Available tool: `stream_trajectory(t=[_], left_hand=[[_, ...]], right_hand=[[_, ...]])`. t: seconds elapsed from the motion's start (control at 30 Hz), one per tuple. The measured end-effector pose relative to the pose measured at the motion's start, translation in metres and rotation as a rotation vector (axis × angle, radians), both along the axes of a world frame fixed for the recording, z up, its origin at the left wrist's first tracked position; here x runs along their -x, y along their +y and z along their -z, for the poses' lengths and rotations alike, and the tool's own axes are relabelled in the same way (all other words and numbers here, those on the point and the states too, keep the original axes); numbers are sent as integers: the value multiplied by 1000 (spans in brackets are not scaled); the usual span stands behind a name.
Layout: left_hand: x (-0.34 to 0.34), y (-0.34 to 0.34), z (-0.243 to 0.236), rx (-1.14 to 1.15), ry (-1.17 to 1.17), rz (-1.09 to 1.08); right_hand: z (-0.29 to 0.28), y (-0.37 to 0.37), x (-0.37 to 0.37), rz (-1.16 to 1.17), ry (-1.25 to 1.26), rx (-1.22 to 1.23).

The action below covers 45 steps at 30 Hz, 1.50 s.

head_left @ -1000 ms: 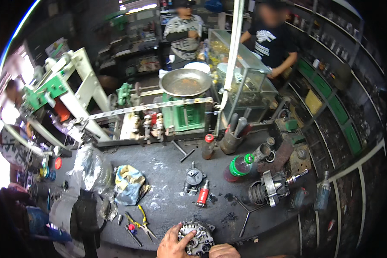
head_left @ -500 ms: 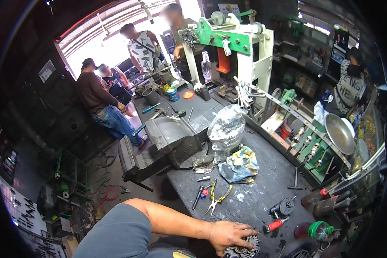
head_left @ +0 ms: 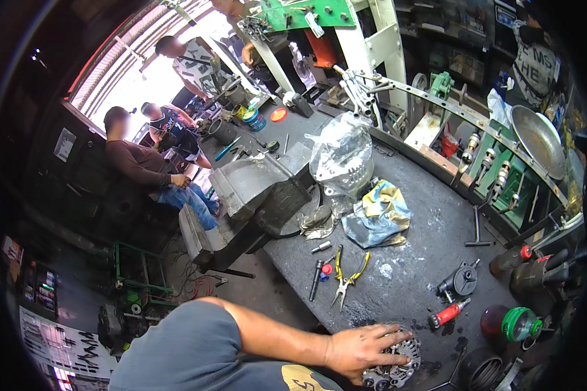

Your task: The person uses a red-handled screwdriver to tighten screws on a metallic mechanical component on a workbench. They repeatedly adjust the part and re-tighten screws while other people work nearby.

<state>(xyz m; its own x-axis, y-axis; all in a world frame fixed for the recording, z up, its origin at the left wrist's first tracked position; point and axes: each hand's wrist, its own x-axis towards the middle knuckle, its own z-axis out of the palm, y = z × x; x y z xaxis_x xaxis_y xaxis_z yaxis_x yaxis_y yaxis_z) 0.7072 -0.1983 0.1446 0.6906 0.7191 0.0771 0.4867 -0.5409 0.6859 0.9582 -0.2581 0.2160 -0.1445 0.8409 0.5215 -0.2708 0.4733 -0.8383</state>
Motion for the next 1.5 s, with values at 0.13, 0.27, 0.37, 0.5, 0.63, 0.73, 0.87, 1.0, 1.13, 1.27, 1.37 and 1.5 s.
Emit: stream_trajectory(t=[0.13,0.27,0.37,0.5,0.63,0.73,0.87,1.0,1.13,1.27,1.37,1.5], left_hand=[[-11,-23,-1,-15,15,-162],[-1,1,-5,-74,10,-8],[14,29,-15,-62,39,160],[9,47,-31,-60,124,250],[5,43,-38,-32,157,212],[3,37,-32,-29,181,215],[1,46,-39,1,193,218],[1,32,-34,-1,201,115],[-4,33,-34,80,220,91],[-1,29,-31,75,207,79],[-5,24,-32,90,196,35],[-5,25,-29,80,171,33]], right_hand=[[-3,-11,19,188,18,52],[-18,-6,13,162,-2,171],[-29,50,-29,-540,-282,104],[-42,78,-15,-899,-252,-30],[-10,59,-7,-757,-197,50],[-10,38,-4,-594,-195,22],[-10,54,-5,-675,-132,6],[2,25,-7,-498,-152,59],[8,27,-2,-456,-159,22],[2,33,-6,-406,-195,-12],[3,19,-4,-206,-175,6],[2,25,-7,-298,-117,24]])
